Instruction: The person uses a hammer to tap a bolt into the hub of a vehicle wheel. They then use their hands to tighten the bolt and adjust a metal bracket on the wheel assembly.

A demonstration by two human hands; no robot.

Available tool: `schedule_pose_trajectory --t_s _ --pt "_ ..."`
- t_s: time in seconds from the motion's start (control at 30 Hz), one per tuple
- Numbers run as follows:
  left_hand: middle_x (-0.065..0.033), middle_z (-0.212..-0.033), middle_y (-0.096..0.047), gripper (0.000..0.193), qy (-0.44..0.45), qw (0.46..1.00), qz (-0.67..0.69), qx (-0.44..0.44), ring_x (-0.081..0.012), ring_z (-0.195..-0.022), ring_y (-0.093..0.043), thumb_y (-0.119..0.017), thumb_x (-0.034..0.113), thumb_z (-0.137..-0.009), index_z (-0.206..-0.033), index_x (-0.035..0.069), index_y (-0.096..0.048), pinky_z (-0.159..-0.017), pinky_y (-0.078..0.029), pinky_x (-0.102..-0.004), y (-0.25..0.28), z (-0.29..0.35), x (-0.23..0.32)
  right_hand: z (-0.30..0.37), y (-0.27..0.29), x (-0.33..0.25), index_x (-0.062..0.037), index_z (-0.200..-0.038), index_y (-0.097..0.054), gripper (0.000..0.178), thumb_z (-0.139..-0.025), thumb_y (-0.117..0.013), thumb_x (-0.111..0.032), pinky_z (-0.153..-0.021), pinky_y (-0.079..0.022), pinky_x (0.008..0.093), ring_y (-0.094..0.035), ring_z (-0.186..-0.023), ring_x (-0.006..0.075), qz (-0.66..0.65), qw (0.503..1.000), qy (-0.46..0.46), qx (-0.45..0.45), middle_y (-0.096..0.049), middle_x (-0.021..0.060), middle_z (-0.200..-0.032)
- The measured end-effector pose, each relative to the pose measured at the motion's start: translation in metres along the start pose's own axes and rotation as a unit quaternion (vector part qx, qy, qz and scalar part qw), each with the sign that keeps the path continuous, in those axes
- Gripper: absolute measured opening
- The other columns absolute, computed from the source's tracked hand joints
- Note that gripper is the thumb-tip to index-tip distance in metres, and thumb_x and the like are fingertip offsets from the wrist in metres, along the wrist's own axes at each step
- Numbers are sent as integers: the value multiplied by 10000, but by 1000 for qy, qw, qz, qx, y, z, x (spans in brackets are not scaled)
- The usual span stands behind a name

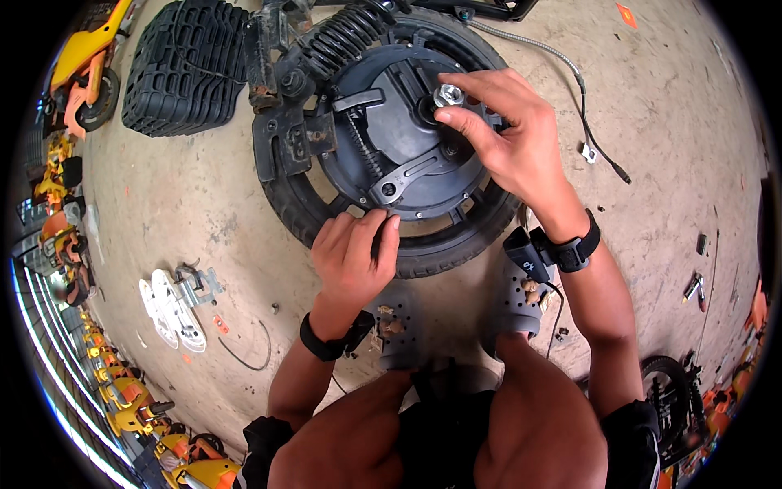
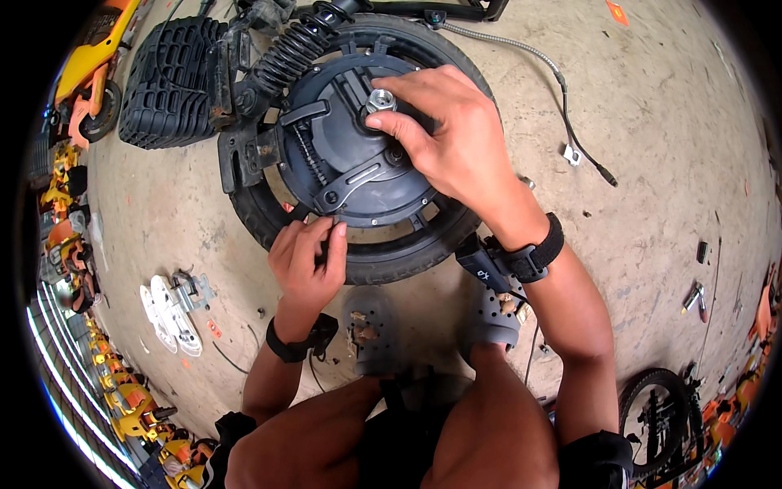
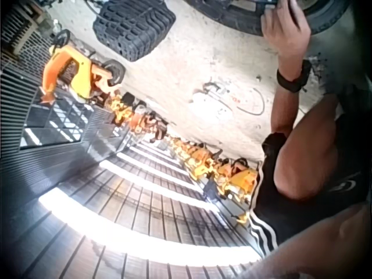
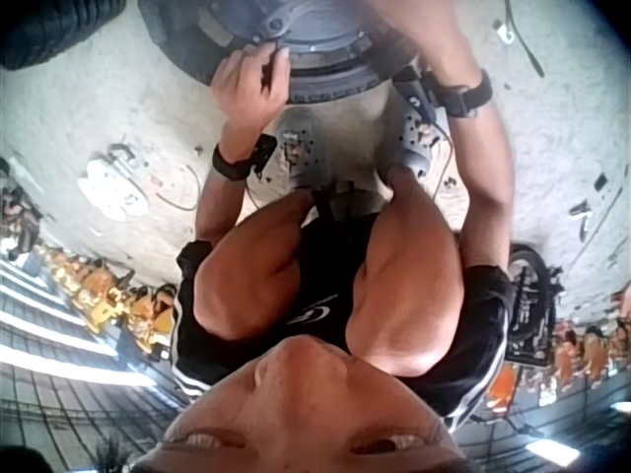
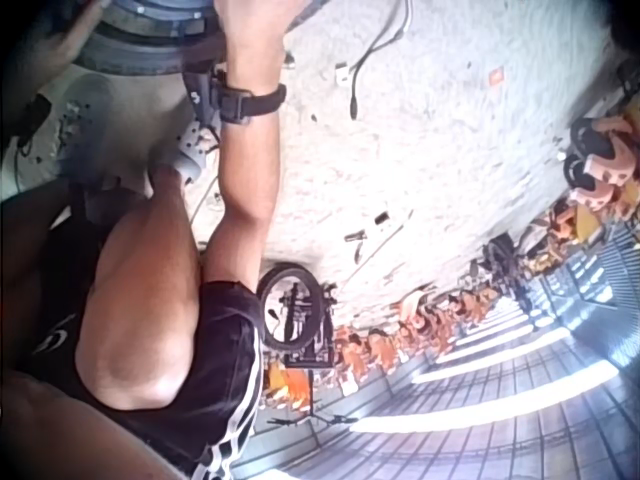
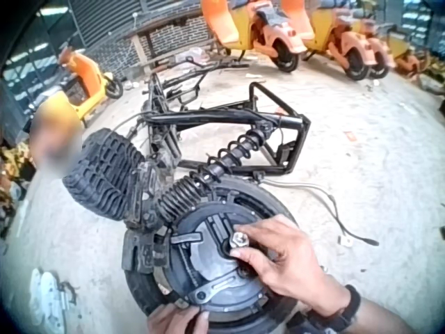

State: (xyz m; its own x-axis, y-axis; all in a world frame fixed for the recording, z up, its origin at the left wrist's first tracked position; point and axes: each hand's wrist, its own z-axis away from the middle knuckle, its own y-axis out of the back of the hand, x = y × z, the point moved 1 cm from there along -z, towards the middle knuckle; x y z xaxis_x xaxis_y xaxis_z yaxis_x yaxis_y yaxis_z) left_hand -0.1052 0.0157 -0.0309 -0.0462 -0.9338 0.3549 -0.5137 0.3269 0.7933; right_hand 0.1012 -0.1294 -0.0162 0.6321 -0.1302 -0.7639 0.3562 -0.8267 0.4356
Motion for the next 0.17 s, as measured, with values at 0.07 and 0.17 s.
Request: schedule_pose_trajectory --t_s 0.07,0.17 --pt "-33 -757 -642 167 1 1000 0 0 -202 -590 -549 -808 71 -855 -952 32 -678 -541 -404 -334 -1 0 0 -1 3 2 -23 -1122 -777 318 -837 -847 -146 -824 -545 362 -679 -891 270 -66 996 -54 -32 -766 124 -1056" --pt "-31 -761 -643 171 2 1000 0 0 -203 -591 -551 -807 77 -859 -963 37 -677 -543 -405 -337 -1 0 0 -5 7 7 -35 -1152 -779 320 -853 -841 -130 -855 -542 374 -680 -920 238 -169 972 -134 -91 -772 127 -1079"
